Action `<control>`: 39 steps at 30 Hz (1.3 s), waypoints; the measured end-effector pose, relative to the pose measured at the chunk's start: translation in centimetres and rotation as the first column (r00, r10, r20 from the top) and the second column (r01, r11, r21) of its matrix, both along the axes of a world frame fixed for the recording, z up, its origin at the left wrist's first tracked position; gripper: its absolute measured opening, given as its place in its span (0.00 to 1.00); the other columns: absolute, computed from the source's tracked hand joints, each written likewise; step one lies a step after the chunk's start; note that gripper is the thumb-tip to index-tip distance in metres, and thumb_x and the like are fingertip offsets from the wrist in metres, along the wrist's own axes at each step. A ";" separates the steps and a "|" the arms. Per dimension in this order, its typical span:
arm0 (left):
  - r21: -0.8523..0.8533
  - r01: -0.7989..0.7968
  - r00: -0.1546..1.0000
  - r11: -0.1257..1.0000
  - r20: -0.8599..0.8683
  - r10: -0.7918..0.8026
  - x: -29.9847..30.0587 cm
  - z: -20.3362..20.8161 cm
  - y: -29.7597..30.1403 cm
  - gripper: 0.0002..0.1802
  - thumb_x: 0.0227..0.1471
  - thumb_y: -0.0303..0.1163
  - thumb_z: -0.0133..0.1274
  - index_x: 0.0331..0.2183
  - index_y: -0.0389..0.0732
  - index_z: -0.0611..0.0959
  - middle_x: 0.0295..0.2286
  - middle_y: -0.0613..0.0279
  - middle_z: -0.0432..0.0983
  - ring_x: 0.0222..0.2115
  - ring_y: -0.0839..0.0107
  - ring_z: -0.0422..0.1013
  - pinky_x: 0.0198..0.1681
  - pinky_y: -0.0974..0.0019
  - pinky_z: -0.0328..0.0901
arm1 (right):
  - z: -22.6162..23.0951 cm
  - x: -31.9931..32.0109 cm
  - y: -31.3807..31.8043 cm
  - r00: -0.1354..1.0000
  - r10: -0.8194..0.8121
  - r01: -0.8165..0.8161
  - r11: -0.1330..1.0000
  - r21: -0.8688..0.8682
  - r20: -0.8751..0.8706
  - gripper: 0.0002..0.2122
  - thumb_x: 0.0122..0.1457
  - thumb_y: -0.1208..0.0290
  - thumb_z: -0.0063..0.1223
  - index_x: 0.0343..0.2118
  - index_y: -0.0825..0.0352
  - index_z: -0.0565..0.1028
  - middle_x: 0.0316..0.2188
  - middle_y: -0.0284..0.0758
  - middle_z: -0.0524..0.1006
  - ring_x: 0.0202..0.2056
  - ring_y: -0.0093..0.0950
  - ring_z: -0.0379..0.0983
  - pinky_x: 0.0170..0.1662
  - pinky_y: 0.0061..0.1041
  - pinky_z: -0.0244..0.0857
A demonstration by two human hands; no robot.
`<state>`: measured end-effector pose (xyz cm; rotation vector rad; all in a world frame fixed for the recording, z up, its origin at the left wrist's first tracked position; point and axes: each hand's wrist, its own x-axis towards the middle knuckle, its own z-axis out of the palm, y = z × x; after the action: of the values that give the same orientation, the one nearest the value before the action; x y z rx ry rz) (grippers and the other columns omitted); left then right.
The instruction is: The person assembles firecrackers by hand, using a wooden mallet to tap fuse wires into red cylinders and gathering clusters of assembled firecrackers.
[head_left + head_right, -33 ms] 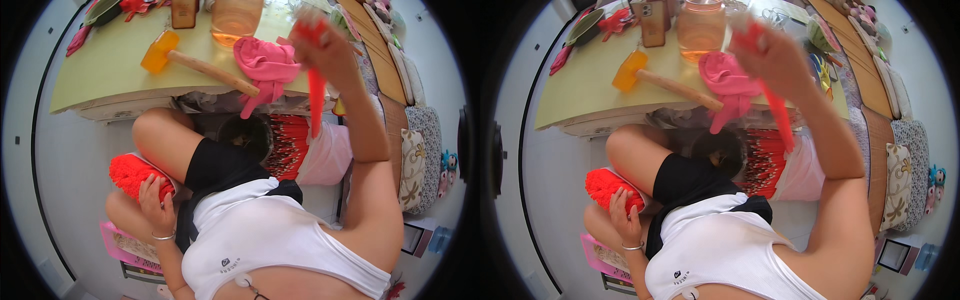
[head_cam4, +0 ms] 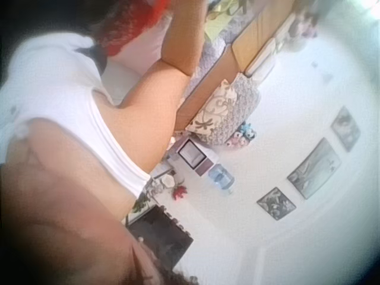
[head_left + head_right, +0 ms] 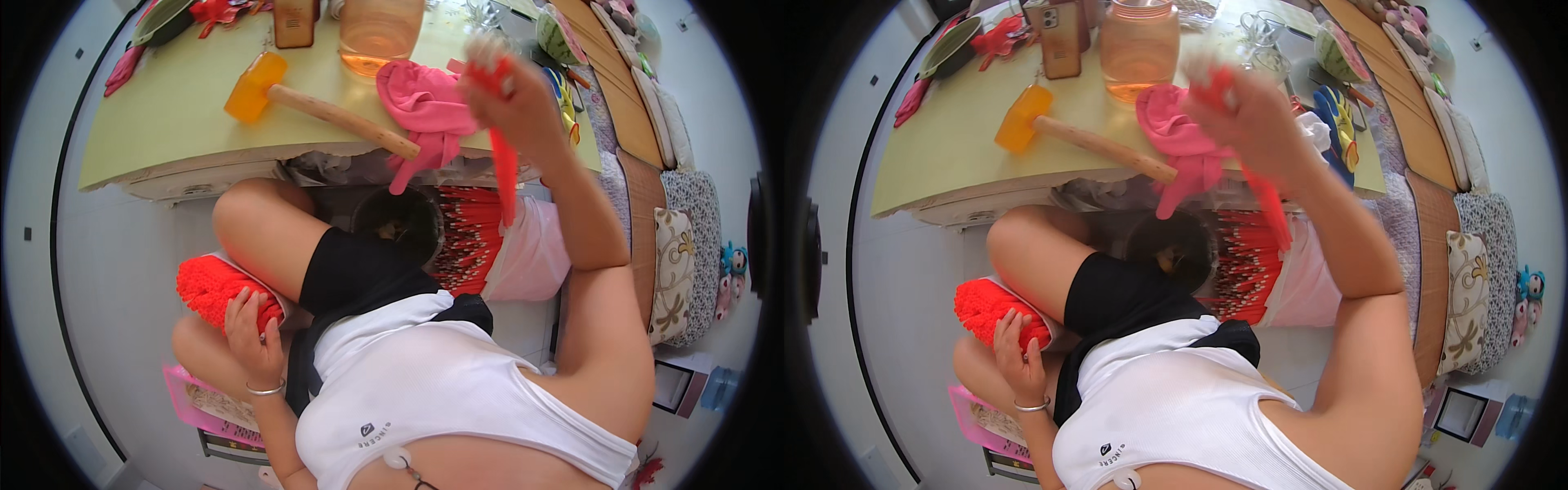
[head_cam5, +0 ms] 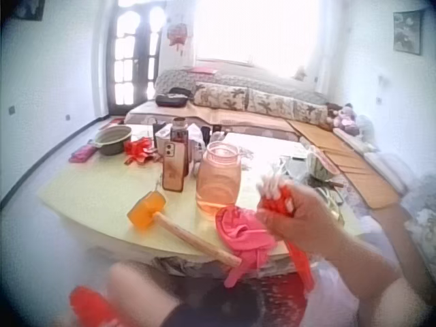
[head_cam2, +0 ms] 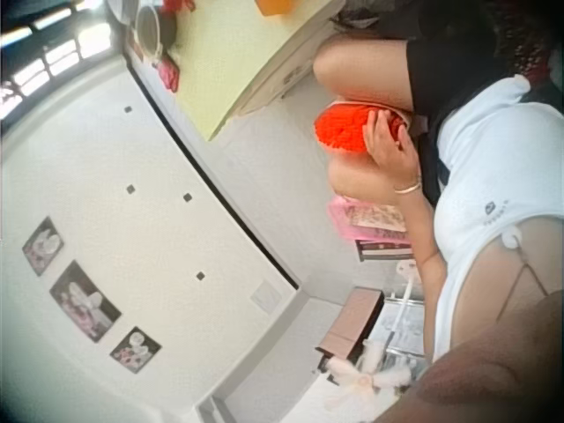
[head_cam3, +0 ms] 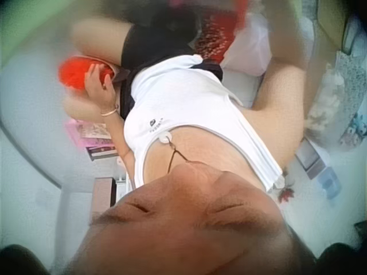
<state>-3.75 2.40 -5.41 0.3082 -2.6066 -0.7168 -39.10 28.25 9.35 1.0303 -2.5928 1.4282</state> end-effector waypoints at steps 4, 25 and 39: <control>0.014 0.012 1.000 1.000 0.004 -0.012 -0.3 0.0 -0.4 0.22 0.55 0.30 0.52 0.50 0.32 0.77 0.42 0.54 0.80 0.54 0.50 0.69 0.62 0.47 0.55 | -7.8 1.1 2.0 0.991 0.083 -0.082 0.997 0.010 -0.106 0.08 0.60 0.76 0.59 0.40 0.67 0.73 0.25 0.30 0.71 0.24 0.21 0.65 0.28 0.22 0.64; 0.012 -0.069 0.995 0.998 0.068 0.068 -0.7 -0.1 0.2 0.21 0.56 0.27 0.50 0.52 0.33 0.76 0.42 0.54 0.80 0.56 0.51 0.65 0.63 0.48 0.52 | -25.0 5.9 7.7 0.928 0.248 -0.349 0.838 0.418 0.278 0.12 0.55 0.68 0.58 0.40 0.64 0.71 0.32 0.46 0.77 0.38 0.50 0.75 0.40 0.46 0.67; 0.045 -0.091 0.990 0.995 0.109 0.086 0.0 0.5 0.0 0.21 0.53 0.27 0.54 0.50 0.34 0.77 0.43 0.53 0.80 0.55 0.50 0.67 0.62 0.49 0.54 | -40.4 5.4 24.0 0.855 0.229 -0.519 0.410 0.750 0.466 0.29 0.49 0.71 0.62 0.57 0.65 0.69 0.51 0.49 0.74 0.51 0.50 0.71 0.54 0.42 0.66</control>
<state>-3.77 2.41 -4.96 0.4867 -2.6595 -0.7546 -33.67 52.25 -31.08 1.6758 -3.5529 0.0738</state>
